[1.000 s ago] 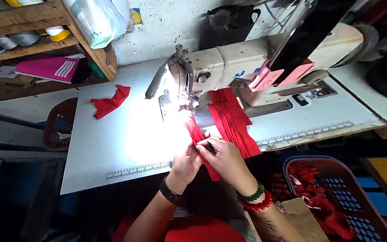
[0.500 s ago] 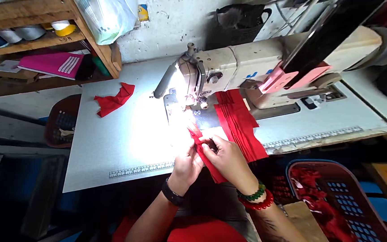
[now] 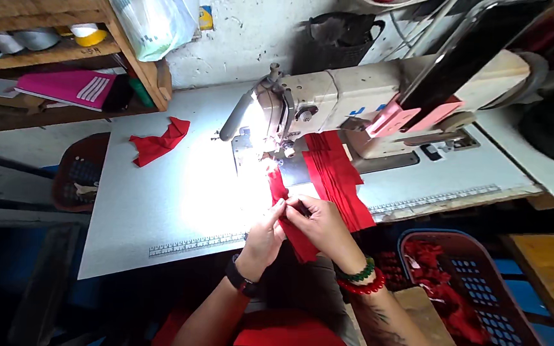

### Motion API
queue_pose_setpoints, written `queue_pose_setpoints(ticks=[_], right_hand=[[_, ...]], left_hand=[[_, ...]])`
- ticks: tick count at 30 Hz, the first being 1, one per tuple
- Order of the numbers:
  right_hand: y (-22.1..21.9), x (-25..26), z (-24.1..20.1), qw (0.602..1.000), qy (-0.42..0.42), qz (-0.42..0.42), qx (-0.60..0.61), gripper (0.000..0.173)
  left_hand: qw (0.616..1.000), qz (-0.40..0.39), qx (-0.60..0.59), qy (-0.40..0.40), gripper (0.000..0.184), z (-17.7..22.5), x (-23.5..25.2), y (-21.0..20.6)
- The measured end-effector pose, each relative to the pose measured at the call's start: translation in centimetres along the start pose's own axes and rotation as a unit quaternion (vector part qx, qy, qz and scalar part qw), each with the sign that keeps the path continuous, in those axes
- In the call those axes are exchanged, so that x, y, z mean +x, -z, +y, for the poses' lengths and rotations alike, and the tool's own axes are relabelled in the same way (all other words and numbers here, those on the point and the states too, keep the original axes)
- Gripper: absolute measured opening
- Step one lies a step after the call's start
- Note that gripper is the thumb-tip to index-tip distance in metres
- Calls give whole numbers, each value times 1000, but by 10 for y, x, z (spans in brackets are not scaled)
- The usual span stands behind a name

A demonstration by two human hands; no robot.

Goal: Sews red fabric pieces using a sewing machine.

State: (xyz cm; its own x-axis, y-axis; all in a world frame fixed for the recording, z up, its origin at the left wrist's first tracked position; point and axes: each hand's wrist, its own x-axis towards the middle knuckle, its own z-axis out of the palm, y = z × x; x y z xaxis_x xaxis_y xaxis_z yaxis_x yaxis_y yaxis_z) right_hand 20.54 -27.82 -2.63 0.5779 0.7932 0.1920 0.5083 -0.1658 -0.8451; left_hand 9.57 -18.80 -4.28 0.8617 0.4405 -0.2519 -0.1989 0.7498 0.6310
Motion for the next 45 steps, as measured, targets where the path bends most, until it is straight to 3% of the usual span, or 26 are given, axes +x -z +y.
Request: queue_pose_setpoints(ticks=[5, 8, 14, 21, 27, 30, 38, 45], right_hand=[[7, -5, 0, 997, -26, 49, 60, 17], [20, -6, 8, 992, -59, 92, 56, 18], [38, -11, 22, 986, -99, 137, 15, 20], [60, -21, 38, 978, -132, 162, -6, 21], [83, -19, 59, 981, -89, 173, 0, 24], [100, -4, 65, 982, -46, 180, -31, 20], [110, 27, 86, 974, -74, 124, -172, 20], [81, 17, 111, 927, -54, 127, -350, 25]], left_hand=[[998, 57, 3, -27, 37, -1, 3, 2], [993, 86, 83, -18, 37, 4, 2, 1], [956, 43, 282, -74, 19, 5, 13, 7], [946, 26, 309, -92, 8, -10, 26, -5], [894, -48, 429, -124, 21, -12, 44, -23], [865, -48, 481, -134, 22, -3, 64, -42], [696, -6, 697, -171, 20, -1, 104, -57], [525, -7, 818, -236, 15, -25, 104, -38]])
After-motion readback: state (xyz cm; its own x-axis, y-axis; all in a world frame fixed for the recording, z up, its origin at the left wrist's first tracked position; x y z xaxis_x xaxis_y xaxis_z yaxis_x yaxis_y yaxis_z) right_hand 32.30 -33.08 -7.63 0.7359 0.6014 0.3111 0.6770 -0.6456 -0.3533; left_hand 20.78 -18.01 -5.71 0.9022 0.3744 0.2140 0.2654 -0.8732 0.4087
